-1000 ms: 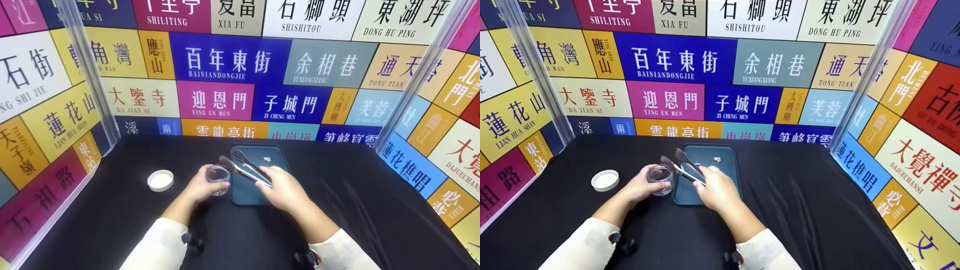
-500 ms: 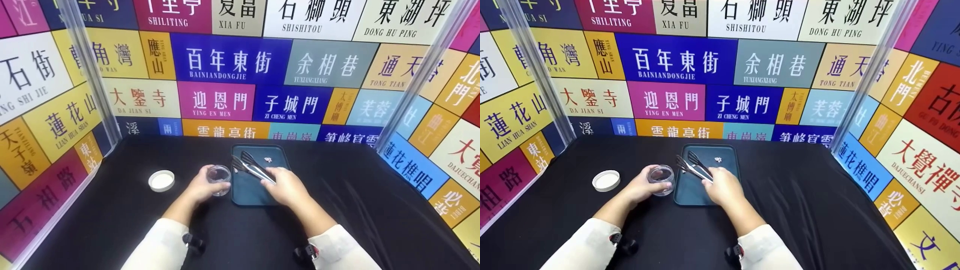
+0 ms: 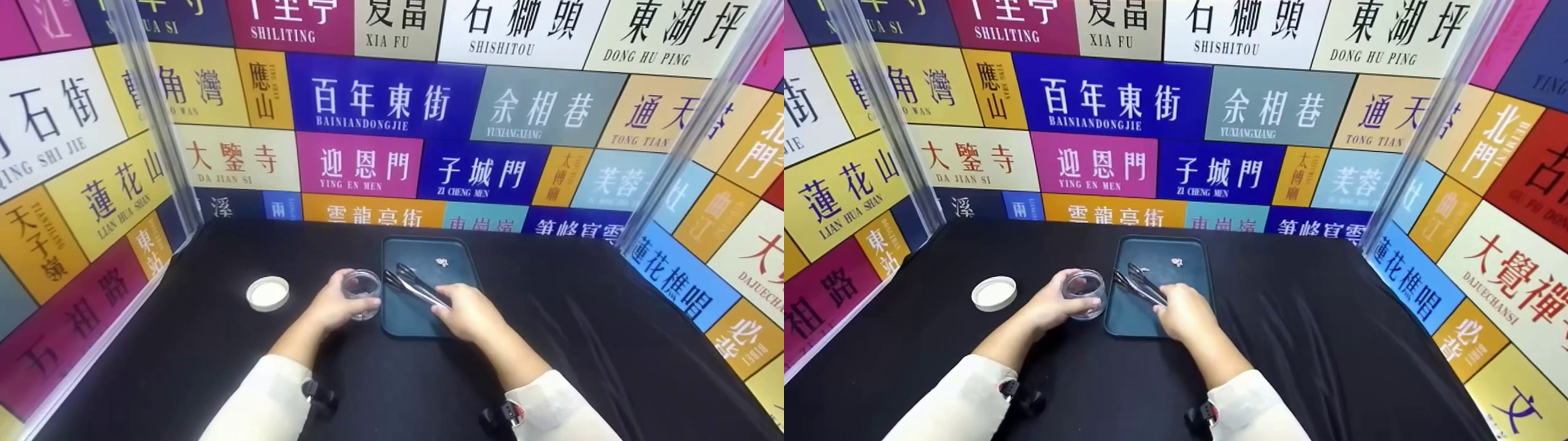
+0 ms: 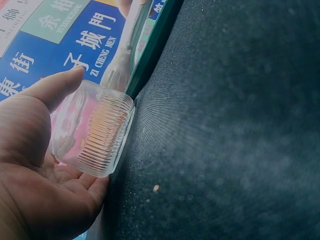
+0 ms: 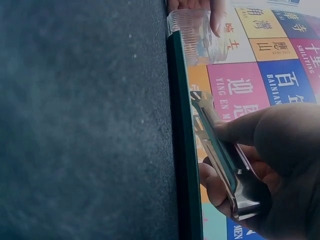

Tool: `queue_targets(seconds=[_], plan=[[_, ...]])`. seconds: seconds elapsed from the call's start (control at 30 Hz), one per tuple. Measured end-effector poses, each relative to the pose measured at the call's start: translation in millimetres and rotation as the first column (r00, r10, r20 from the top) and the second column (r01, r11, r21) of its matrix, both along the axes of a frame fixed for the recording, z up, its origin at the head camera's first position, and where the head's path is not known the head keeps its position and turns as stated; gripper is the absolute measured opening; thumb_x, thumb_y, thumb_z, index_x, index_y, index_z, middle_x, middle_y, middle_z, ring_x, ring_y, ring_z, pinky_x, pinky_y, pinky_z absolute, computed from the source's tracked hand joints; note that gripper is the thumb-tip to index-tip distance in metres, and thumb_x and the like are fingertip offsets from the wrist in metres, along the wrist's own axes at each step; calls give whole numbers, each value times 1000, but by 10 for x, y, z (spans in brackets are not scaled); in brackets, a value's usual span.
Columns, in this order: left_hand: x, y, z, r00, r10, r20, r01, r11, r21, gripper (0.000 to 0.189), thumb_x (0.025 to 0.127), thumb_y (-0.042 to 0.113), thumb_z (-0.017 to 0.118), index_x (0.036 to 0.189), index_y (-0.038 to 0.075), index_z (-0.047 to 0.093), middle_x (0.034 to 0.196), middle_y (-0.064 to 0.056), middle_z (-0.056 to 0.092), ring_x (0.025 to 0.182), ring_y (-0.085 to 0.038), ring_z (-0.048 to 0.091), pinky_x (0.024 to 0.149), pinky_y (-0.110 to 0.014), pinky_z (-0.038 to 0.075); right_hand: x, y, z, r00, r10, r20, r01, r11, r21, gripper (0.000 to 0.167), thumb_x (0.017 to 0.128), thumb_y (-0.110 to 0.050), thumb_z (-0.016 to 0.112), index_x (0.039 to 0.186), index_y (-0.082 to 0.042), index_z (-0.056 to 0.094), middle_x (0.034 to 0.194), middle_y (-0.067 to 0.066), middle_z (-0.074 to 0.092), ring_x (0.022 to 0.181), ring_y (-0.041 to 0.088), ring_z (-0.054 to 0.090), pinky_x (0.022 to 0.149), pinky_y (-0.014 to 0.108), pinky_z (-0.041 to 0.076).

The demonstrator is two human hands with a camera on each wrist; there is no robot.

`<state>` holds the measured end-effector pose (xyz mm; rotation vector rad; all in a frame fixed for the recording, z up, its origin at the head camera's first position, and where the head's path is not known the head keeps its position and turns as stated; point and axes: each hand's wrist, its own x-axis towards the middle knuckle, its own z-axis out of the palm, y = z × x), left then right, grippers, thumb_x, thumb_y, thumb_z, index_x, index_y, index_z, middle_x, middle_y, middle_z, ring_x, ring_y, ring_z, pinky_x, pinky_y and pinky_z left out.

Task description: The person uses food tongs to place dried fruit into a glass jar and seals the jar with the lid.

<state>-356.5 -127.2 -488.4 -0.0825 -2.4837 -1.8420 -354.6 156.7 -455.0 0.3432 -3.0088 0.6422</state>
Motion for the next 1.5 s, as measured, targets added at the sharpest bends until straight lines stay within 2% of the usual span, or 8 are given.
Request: queue_targets(seconds=[0.27,0.5,0.67,0.93,1.07,1.3,1.5], plan=[[-7,-2,6,1000,-4,-3,4,1000,6,95,78,27,96,154,4,44,145,-23,63,134,-38,63,121,-53,46,-20,-3,-16,1000,23,14,-23,1000,19,48,104,-29,70,149,-12,64,152,17,64,145,38,57,125,58,42],[-1,-4,9,1000,1,-1,-1,1000,4,96,77,27,96,154,4,45,144,-23,64,133,-37,63,121,-52,46,-44,4,-43,998,51,-43,-50,998,27,39,105,-21,69,142,-13,70,145,14,69,140,36,62,122,56,46],[3,-8,18,1000,0,5,0,1000,-5,95,78,28,96,154,5,45,144,-23,64,133,-37,63,121,-52,46,-42,6,-43,998,43,-56,-41,999,24,37,104,-19,69,141,-15,71,144,12,71,139,36,63,122,56,46],[12,-16,22,1000,1,5,-1,1000,-5,93,78,28,96,153,5,45,144,-23,64,133,-38,62,121,-53,46,-36,8,-14,1000,15,-25,-16,1000,-9,39,104,-19,68,143,-14,69,147,13,68,141,37,61,123,58,44],[8,-16,12,1000,-4,4,4,1000,7,94,78,26,96,154,4,44,145,-24,63,133,-38,63,121,-52,47,-19,20,15,1000,-3,-13,2,1000,-29,40,105,-21,68,145,-15,68,149,14,67,143,37,60,124,58,43],[-4,-7,4,1000,-1,-2,1,1000,-1,93,78,26,96,153,4,45,144,-23,64,134,-38,63,121,-52,46,16,50,78,999,-4,-50,3,1000,-30,41,105,-21,67,145,-15,67,149,15,66,142,38,60,123,59,44],[3,2,-3,1000,1,-7,-1,1000,-10,93,78,26,96,153,4,45,143,-22,65,134,-37,63,122,-53,46,57,57,154,999,-32,-34,30,997,-65,42,104,-24,69,146,-19,67,151,12,65,143,38,59,123,61,43]])
